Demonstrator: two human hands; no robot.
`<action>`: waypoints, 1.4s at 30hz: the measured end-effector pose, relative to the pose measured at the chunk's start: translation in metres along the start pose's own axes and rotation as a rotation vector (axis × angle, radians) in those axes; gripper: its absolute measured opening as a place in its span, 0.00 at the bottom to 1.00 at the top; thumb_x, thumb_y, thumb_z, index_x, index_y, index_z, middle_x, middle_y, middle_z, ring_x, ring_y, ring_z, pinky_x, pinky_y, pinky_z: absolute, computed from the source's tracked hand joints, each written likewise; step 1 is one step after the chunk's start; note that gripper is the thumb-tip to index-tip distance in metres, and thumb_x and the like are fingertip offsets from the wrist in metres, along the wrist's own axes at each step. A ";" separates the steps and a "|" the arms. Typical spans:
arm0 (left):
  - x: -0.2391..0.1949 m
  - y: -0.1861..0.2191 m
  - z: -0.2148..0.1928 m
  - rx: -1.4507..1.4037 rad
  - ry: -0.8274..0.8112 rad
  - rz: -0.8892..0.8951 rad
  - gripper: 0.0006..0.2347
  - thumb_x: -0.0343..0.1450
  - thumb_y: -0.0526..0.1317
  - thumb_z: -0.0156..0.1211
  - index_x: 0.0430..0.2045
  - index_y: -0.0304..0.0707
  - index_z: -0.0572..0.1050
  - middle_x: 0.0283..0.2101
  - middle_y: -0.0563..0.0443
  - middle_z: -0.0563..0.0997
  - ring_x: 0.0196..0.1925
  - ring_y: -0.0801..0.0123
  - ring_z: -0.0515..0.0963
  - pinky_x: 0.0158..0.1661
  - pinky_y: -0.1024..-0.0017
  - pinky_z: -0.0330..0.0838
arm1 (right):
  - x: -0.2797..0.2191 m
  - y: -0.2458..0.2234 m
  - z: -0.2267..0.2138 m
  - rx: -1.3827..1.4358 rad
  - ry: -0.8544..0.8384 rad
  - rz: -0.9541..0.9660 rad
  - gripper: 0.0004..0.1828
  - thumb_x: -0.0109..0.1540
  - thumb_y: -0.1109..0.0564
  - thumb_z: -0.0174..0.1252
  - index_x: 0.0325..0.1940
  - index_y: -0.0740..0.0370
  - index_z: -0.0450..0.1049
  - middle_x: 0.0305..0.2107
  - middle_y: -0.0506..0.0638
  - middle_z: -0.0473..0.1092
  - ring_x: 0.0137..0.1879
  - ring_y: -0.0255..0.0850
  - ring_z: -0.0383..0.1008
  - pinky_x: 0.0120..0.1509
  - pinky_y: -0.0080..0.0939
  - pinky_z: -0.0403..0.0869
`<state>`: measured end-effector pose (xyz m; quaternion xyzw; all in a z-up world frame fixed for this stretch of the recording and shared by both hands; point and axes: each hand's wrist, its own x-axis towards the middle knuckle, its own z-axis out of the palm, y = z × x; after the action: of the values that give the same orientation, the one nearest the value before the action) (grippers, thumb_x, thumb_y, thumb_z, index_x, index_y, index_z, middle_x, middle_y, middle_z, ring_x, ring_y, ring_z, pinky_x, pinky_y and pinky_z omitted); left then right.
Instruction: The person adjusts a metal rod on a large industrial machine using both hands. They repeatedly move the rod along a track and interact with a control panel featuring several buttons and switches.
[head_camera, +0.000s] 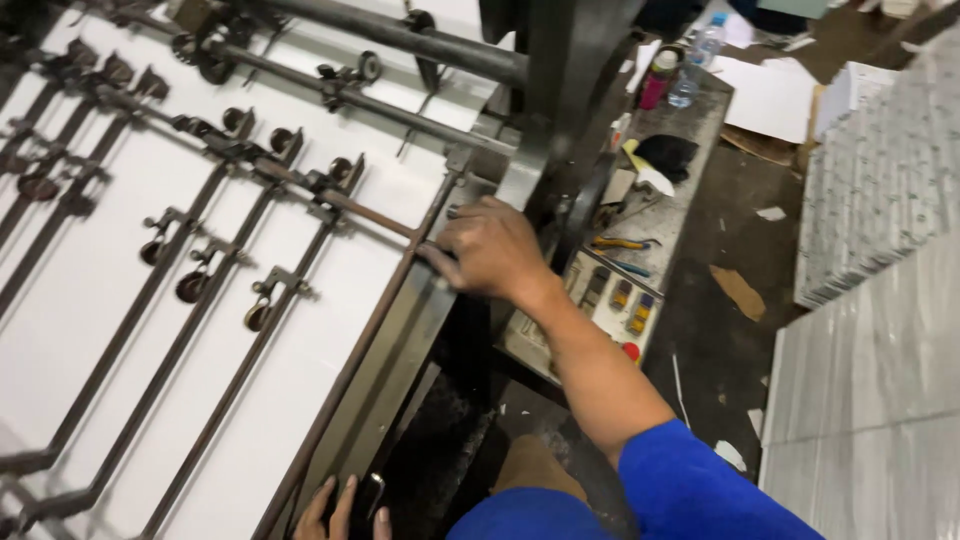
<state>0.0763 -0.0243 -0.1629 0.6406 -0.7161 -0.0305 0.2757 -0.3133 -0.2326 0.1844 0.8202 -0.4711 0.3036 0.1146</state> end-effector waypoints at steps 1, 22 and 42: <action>0.018 0.034 -0.017 0.017 0.012 -0.033 0.25 0.59 0.51 0.69 0.51 0.51 0.77 0.58 0.39 0.73 0.62 0.42 0.71 0.61 0.43 0.64 | -0.001 0.000 0.000 -0.050 0.056 -0.017 0.19 0.62 0.43 0.63 0.22 0.55 0.80 0.22 0.50 0.75 0.40 0.48 0.78 0.51 0.50 0.72; 0.042 0.134 -0.100 -0.228 0.156 -0.096 0.24 0.60 0.42 0.70 0.53 0.46 0.78 0.60 0.43 0.73 0.64 0.48 0.69 0.61 0.51 0.61 | 0.002 -0.008 -0.010 -0.117 -0.012 0.020 0.16 0.62 0.44 0.64 0.27 0.54 0.81 0.23 0.49 0.75 0.35 0.46 0.74 0.47 0.46 0.70; 0.045 0.137 -0.104 -0.261 0.203 -0.054 0.24 0.60 0.42 0.69 0.52 0.45 0.78 0.59 0.43 0.74 0.63 0.49 0.71 0.60 0.53 0.62 | 0.004 -0.012 -0.014 -0.097 -0.001 0.017 0.15 0.62 0.46 0.64 0.26 0.54 0.82 0.24 0.47 0.76 0.36 0.45 0.74 0.47 0.47 0.70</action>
<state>-0.0036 -0.0100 -0.0042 0.6180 -0.6571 -0.0659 0.4266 -0.3073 -0.2225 0.1985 0.8099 -0.4923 0.2809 0.1512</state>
